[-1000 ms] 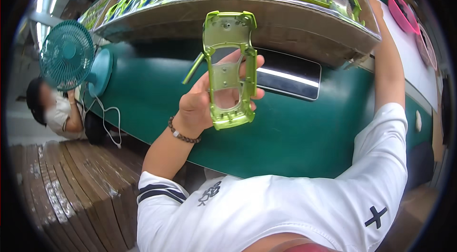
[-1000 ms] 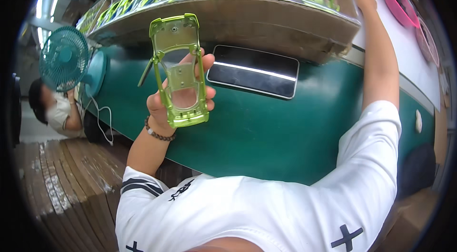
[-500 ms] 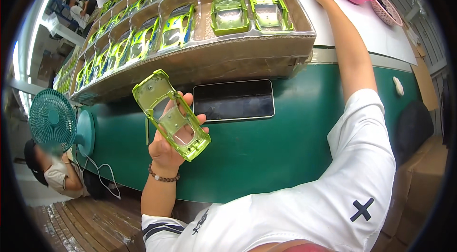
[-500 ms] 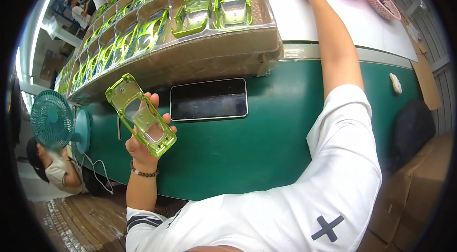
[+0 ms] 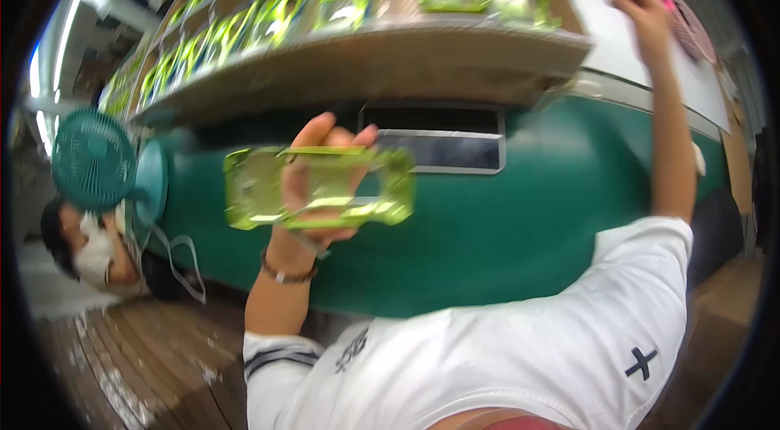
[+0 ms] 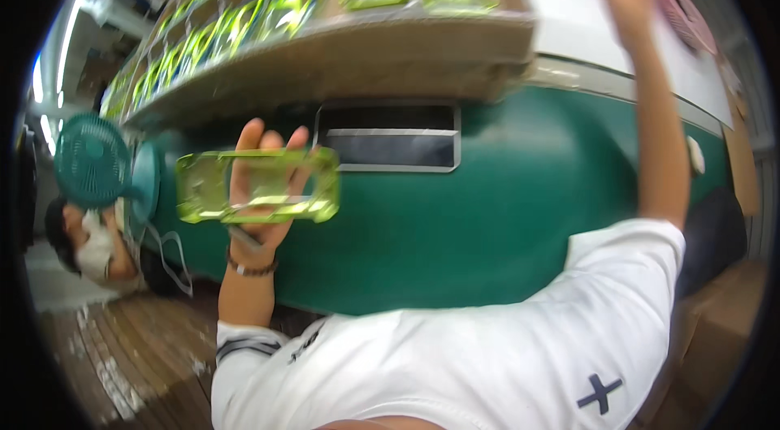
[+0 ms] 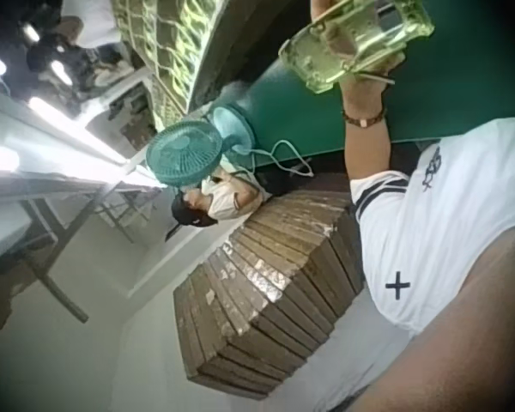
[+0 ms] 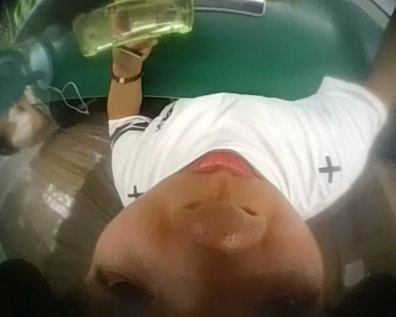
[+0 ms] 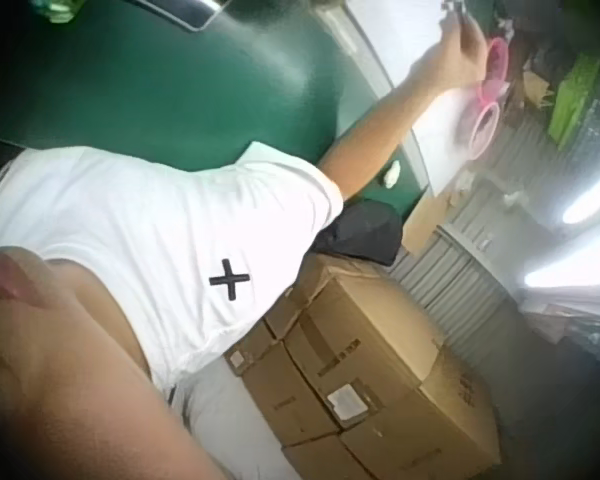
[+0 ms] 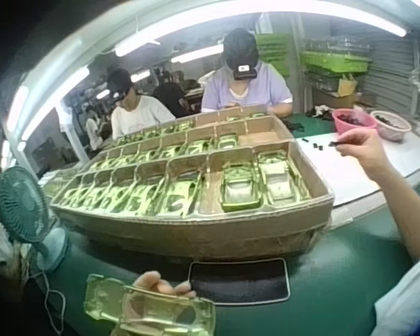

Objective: The person assembles small green toy cars by hand at a green workbench. They repeatedly pick up a car body, insert a small black component, and place the assembled unit into a cardboard tray. The process is repeated for multiple units throughout the clip.

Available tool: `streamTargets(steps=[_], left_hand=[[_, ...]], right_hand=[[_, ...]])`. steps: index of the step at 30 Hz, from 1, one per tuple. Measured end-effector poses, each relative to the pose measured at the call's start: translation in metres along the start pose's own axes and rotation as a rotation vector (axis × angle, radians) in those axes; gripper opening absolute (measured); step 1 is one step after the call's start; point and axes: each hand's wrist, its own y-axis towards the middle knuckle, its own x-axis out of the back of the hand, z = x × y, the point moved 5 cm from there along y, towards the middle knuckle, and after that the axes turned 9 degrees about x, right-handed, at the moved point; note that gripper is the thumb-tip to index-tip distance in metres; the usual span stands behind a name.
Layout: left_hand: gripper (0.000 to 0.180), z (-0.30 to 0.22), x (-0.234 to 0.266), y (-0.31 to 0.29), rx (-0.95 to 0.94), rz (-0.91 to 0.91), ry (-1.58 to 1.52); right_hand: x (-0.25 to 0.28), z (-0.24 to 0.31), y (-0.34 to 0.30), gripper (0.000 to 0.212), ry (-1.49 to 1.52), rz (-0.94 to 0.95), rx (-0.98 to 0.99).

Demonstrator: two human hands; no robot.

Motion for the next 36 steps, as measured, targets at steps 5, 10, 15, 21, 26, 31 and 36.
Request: streamTargets(steps=[5,10,15,21,26,31,36], left_hand=[[0.068,-0.003,-0.023,0.006,-0.185,0.008,0.455],[0.040,-0.012,-0.037,-0.005,-0.508,0.014,1.014],[0.038,-0.010,-0.043,-0.006,-0.684,0.063,0.985],[0.051,-0.008,-0.033,-0.009,-0.289,-0.137,0.811],[0.075,-0.007,-0.035,-0.008,-0.094,-0.020,0.857],[0.087,-0.003,-0.038,-0.009,-0.090,0.074,0.644],[0.088,-0.005,-0.035,-0.010,0.070,0.013,0.442]], right_hand=[[0.036,0.109,-0.061,0.025,0.269,0.062,0.220],[-0.096,0.219,-0.107,0.035,0.801,0.449,-0.082],[-0.179,0.236,-0.143,0.018,1.037,0.646,-0.677],[-0.195,0.226,-0.156,0.012,1.185,0.575,-0.911],[-0.198,0.225,-0.161,0.013,1.249,0.565,-0.981],[-0.190,0.234,-0.157,0.014,1.240,0.612,-0.931],[-0.182,0.239,-0.156,0.016,1.247,0.626,-0.937]])
